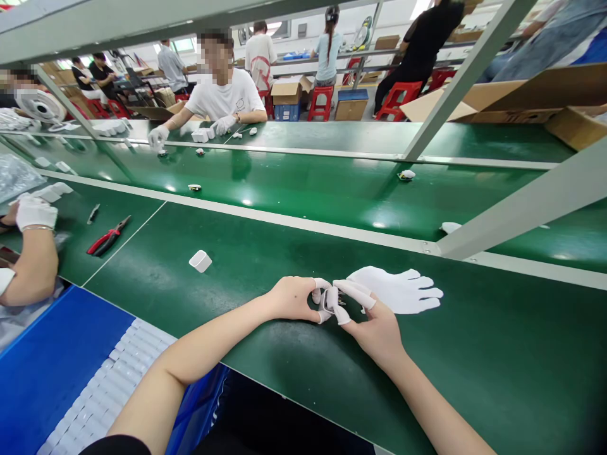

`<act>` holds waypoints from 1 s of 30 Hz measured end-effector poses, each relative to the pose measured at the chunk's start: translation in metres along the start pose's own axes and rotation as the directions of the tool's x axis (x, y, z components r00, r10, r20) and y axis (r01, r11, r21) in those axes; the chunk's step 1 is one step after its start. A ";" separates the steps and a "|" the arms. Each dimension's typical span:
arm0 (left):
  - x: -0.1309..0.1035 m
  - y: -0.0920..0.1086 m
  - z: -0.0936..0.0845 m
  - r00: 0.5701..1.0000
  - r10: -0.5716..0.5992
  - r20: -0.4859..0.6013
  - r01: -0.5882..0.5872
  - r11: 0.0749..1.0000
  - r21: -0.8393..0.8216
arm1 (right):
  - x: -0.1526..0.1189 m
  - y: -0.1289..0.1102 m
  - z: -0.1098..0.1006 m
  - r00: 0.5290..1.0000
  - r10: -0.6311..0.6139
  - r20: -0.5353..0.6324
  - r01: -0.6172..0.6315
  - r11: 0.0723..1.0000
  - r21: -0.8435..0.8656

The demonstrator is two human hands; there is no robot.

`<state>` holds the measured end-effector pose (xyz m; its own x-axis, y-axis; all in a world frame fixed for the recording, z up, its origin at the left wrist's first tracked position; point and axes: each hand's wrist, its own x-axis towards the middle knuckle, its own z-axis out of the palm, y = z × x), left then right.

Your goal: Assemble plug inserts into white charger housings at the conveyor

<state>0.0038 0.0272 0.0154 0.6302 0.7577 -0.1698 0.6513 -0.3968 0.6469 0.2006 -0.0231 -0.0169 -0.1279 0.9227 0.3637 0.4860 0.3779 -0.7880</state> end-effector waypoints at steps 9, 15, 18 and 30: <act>0.000 -0.001 0.001 1.000 -0.001 -0.002 0.001 1.000 0.011 | 0.000 -0.003 -0.002 0.998 -0.054 0.021 0.056 0.993 -0.108; 0.000 -0.002 0.002 1.000 0.025 -0.013 -0.025 1.000 0.007 | 0.001 -0.003 0.000 0.998 -0.067 0.020 0.069 0.991 -0.118; 0.000 -0.001 0.002 1.000 0.010 -0.007 -0.010 1.000 -0.001 | 0.001 -0.003 0.000 0.999 -0.050 0.020 0.052 0.990 -0.128; 0.000 0.000 0.001 1.000 -0.015 0.001 0.015 1.000 0.007 | 0.001 -0.001 0.000 0.986 -0.160 0.055 0.168 0.969 -0.181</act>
<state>0.0044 0.0270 0.0141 0.6209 0.7630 -0.1795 0.6631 -0.3891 0.6395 0.1999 -0.0222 -0.0158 -0.2513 0.8529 0.4576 0.6058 0.5074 -0.6128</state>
